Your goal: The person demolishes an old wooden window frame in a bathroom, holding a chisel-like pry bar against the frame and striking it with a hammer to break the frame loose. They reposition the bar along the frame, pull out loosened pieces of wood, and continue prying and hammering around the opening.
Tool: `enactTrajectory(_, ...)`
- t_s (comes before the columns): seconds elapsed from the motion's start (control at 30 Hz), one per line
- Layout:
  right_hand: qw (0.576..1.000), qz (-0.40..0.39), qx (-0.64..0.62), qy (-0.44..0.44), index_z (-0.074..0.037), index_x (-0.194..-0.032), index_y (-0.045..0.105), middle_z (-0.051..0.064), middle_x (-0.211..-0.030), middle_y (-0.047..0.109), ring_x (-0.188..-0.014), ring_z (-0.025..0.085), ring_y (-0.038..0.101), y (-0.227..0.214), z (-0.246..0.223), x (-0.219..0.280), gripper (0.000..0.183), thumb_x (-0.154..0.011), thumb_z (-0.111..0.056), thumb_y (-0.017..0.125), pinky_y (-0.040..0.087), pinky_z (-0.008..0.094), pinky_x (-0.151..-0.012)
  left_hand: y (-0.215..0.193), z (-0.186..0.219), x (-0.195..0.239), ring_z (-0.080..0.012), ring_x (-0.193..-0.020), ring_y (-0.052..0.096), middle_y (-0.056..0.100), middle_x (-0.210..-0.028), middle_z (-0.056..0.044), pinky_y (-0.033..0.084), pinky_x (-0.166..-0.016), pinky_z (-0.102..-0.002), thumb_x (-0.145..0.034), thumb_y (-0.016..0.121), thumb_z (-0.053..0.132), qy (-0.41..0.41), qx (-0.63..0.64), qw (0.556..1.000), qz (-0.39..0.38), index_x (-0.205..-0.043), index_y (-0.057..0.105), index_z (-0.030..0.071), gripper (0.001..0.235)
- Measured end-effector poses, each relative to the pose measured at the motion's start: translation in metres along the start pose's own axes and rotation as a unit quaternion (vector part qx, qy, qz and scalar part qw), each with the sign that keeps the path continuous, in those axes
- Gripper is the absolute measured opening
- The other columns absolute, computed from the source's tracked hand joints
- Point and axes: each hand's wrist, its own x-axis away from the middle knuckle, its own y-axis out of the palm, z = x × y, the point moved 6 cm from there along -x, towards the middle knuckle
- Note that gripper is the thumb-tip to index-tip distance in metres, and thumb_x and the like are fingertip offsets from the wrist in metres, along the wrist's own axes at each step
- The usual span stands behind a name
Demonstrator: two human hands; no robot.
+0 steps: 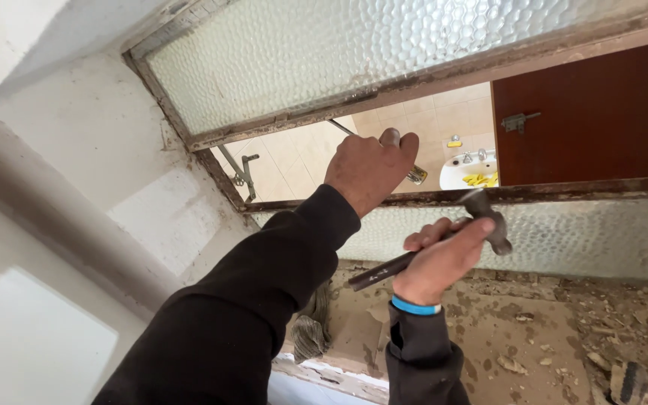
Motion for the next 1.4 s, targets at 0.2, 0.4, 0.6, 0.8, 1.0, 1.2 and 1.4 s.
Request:
enactTrajectory(0.2,0.991,-0.039,0.121,0.04,-0.015,-0.082,0.04,-0.002,-0.055,0.036,-0.04,0.011,0.036,0.001,0.008,-0.008,0.045,-0.108,-0.053,0.044,0.035,0.029,-0.037,0.0,-0.004,0.005,-0.0247,-0.054,0.07,0.068,-0.084,-0.011,0.05,-0.04,-0.037,-0.088,0.067,0.011,-0.016,0.003,1.0,0.025,-0.098,0.056,0.005,0.016)
enactTrajectory(0.4,0.971,-0.145,0.177,0.067,-0.015,-0.082,0.043,-0.001,-0.055,0.04,-0.042,0.012,0.037,0.015,0.011,0.003,0.045,-0.106,-0.054,0.043,0.036,0.03,-0.038,0.006,-0.009,0.014,-0.025,-0.053,0.07,0.068,-0.087,-0.013,0.05,-0.039,-0.036,-0.086,0.068,0.014,-0.041,0.01,0.998,0.039,-0.102,0.059,0.005,0.02)
enactTrajectory(0.6,0.999,-0.017,0.029,-0.036,-0.014,-0.087,0.038,-0.002,-0.06,0.034,-0.049,0.012,0.032,-0.004,-0.005,0.01,0.052,-0.109,-0.061,0.036,0.035,0.031,-0.045,0.006,-0.01,0.024,-0.0219,-0.049,0.067,0.066,-0.085,-0.01,0.049,-0.039,-0.035,-0.085,0.068,0.01,-0.021,-0.001,0.999,0.028,-0.104,0.06,0.004,0.021)
enactTrajectory(0.8,0.998,0.037,-0.025,-0.033,-0.014,-0.092,0.042,-0.003,-0.063,0.034,-0.053,0.011,0.031,-0.02,0.013,0.022,0.052,-0.107,-0.064,0.037,0.033,0.032,-0.047,0.01,-0.003,0.028,-0.0209,-0.046,0.065,0.062,-0.076,-0.006,0.048,-0.035,-0.035,-0.081,0.069,0.012,0.008,-0.043,0.998,0.04,-0.106,0.062,0.004,0.027)
enactTrajectory(1.0,0.993,-0.047,-0.006,0.11,-0.017,-0.085,0.041,-0.001,-0.058,0.037,-0.045,0.013,0.033,0.006,0.041,0.033,0.046,-0.105,-0.058,0.04,0.036,0.031,-0.042,0.029,-0.003,0.026,-0.0203,-0.047,0.065,0.062,-0.077,-0.01,0.047,-0.036,-0.034,-0.083,0.069,0.012,0.028,-0.04,0.999,0.003,-0.106,0.061,0.004,0.026)
enactTrajectory(1.2,0.994,-0.018,0.02,0.104,-0.017,-0.083,0.037,-0.004,-0.06,0.036,-0.045,0.011,0.031,-0.005,0.065,0.031,0.047,-0.108,-0.056,0.04,0.031,0.029,-0.039,0.037,-0.004,0.034,-0.0179,-0.046,0.063,0.062,-0.076,-0.008,0.046,-0.036,-0.033,-0.085,0.069,0.01,0.057,-0.038,0.998,-0.01,-0.106,0.061,0.003,0.024)
enactTrajectory(1.4,0.99,0.051,-0.117,0.066,-0.016,-0.086,0.044,-0.002,-0.056,0.036,-0.046,0.01,0.034,-0.013,0.065,0.045,0.049,-0.106,-0.06,0.037,0.034,0.028,-0.041,0.041,-0.007,0.042,-0.015,-0.047,0.059,0.06,-0.077,-0.007,0.046,-0.037,-0.032,-0.087,0.071,0.011,0.083,-0.076,0.994,0.0,-0.103,0.059,0.004,0.021)
